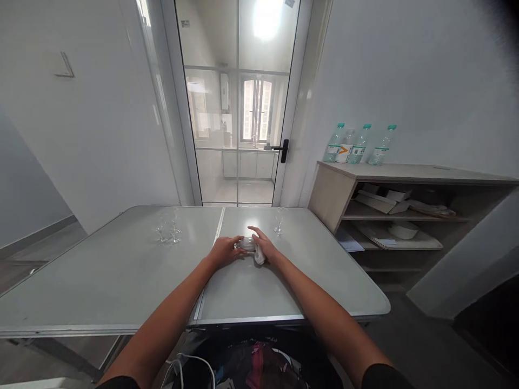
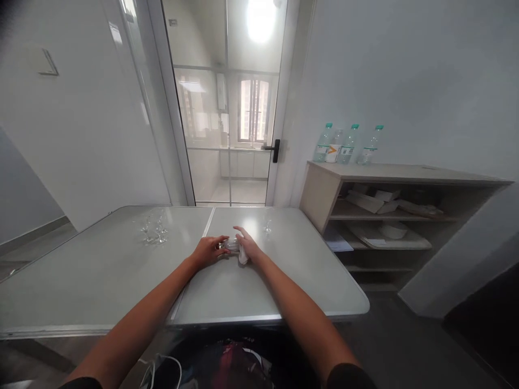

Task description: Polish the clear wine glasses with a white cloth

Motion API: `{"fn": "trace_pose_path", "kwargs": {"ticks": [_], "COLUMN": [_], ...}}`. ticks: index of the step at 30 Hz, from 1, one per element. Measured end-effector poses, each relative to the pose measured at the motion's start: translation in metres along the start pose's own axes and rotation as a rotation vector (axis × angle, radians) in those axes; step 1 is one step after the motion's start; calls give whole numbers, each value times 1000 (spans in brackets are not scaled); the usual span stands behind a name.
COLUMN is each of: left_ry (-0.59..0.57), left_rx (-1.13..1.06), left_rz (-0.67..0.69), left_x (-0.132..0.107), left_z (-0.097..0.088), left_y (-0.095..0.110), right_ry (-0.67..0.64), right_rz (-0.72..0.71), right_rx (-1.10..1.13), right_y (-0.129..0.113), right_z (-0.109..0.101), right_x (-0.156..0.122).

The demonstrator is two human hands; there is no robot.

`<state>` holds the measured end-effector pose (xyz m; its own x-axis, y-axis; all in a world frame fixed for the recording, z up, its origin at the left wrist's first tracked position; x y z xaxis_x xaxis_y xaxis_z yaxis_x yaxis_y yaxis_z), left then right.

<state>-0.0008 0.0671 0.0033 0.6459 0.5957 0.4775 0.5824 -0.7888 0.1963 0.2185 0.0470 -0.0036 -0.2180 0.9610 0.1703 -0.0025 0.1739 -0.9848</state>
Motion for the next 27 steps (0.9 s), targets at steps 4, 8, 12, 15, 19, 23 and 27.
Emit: {"fn": "trace_pose_path", "kwargs": {"ticks": [4,8,12,15,19,23,27], "left_ry": [17,18,9,25,82,60,17], "left_rx": [-57,-130,-239,-274,-189,-71,-6], "left_rz": [-51,-66,-52,-40,-31,20,49], "left_x": [-5,-6,-5,-6,-8,-8,-6], "left_z": [-1,-6,-4,1,-2,-10,-11], "left_y": [-2,-5,-9,-11,-12,-9,-5], "right_ry": [-168,-271,-178,-117,-160,-130,-103], "right_rz": [-135,-305,-381,-426,-291,-22,118], "right_rx": [-238,-434,-546,-601,-388,-51,114], "right_y": [-15,-17,-11,-12,-16,-12,-6], "right_z": [1,8,13,14,13,11,9], "right_x": [-8,-13,-14,-15,-15,-10,-7]}}
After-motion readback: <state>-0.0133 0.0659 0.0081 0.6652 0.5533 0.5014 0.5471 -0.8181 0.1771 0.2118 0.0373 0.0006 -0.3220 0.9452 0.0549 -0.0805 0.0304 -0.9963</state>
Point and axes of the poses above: each hand's wrist, its own x-axis towards the middle knuckle, its own z-axis out of the palm, y = z × x, the point moved 1 cm from there along x, towards the middle knuckle, and after that the axes turned 9 degrees about z, right-handed, at the moved point
